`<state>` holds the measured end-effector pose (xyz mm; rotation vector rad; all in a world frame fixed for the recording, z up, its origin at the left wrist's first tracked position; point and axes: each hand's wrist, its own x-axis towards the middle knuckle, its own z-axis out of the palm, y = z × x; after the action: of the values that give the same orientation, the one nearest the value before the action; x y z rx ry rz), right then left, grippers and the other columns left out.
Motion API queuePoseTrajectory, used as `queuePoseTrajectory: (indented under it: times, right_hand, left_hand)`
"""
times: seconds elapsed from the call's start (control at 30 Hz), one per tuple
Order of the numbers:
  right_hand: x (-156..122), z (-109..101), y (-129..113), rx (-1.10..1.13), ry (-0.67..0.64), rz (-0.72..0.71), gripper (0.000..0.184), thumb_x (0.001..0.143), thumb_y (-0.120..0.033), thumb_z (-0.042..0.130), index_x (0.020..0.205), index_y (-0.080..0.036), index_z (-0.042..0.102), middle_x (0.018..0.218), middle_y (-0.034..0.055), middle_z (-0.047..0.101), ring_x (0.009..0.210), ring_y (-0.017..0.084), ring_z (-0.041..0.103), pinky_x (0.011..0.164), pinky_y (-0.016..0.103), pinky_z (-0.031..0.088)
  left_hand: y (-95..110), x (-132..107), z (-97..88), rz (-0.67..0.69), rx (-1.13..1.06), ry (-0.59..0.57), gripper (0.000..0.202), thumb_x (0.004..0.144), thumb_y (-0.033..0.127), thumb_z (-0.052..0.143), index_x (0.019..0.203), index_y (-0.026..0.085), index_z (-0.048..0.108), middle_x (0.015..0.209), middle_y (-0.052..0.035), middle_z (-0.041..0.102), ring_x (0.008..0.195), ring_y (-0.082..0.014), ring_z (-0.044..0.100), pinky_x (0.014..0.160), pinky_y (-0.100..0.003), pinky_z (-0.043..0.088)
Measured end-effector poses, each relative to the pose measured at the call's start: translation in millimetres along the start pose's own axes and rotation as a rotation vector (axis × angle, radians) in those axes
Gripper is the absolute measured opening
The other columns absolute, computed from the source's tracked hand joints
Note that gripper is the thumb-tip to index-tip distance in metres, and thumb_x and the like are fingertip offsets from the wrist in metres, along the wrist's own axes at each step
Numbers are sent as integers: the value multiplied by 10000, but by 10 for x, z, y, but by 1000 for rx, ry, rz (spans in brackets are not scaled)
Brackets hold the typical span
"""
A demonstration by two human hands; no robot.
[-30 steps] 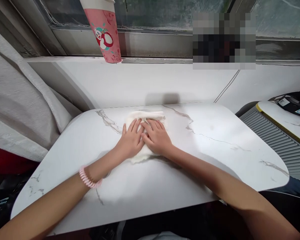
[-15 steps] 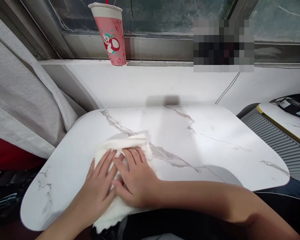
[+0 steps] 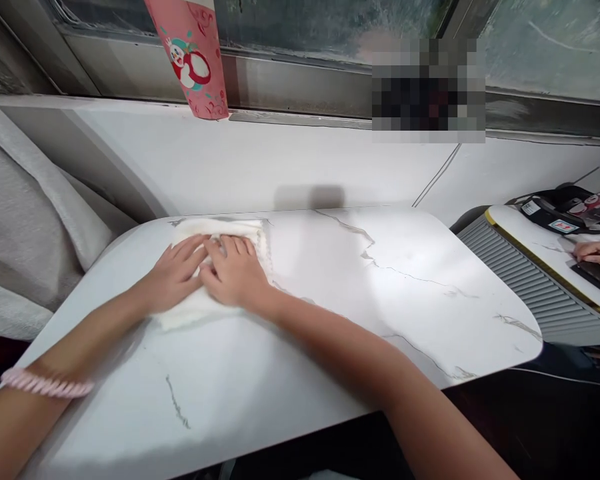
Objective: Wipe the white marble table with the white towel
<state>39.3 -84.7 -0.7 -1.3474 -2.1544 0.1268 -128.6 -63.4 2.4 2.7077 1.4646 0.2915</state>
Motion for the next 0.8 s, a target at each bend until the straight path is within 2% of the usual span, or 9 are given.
queuePoseTrajectory:
  times: [0.1,0.17,0.27,0.37,0.5,0.63,0.73,0.8]
  right_hand:
    - [208,48,164,0,33,73,364,967,-313,427,1281,-160,527,1260,124,578,1219,239,460,1121,432,288]
    - [314,77,230,2,55,108,360,970,-304,430,1284,-157,527,1258,126,575,1224,241,458,1119,429,284]
    - [452,132,284,12,67,109,367,971,-292,442,1297,-148,531,1285,130,557,1240,236,451,1130,408,267]
    - [577,201,308,22,63,89,369,969,-297,460,1303,-162,537,1298,123,552,1245,234,452,1136,405,260]
    - [666,268,312,19,47,83,364,971,-301,456,1302,-182,551,1328,121,541,1258,241,451,1137,426,262]
    - [643,289,266,11,32,41,377,976,-299,442,1321,-184,545,1339,112,540,1263,242,450,1140,427,263]
    - [578,316,150,9,22,-8,388,981,-301,430,1333,-178,537,1336,115,545,1261,241,453,1141,435,259]
    - [494,337,19,12,6,-46,402,978,-309,437,1341,-166,535,1346,129,539,1267,246,448,1137,439,262]
  left_hand:
    - [-40,344,-78,75,-29,-37,601,991,444,96,1435,106,321,1538,-107,341,1433,-232,247,1169,-412,195]
    - [-111,505,-102,104,-61,-68,597,991,451,115,1446,119,314,1553,-95,311,1438,-244,228,1171,-422,180]
    - [-278,656,-86,86,-117,-112,589,977,471,211,1460,153,323,1572,-115,278,1447,-270,211,1175,-467,165]
    - [-418,720,-60,52,-161,-102,604,951,499,261,1465,188,334,1569,-98,290,1447,-275,219,1180,-472,169]
    - [-484,716,-43,-15,-174,-87,638,928,514,254,1478,196,318,1571,-95,296,1455,-270,219,1185,-474,169]
    - [-510,620,-22,-41,-148,-85,659,931,547,249,1499,215,282,1587,-97,267,1470,-271,191,1191,-500,133]
    - [-532,431,-27,-63,-138,-72,655,934,553,245,1506,234,269,1588,-92,266,1475,-271,178,1186,-510,146]
    - [-521,217,-46,-96,-134,-52,656,936,544,247,1511,231,252,1582,-99,276,1474,-275,180,1182,-523,159]
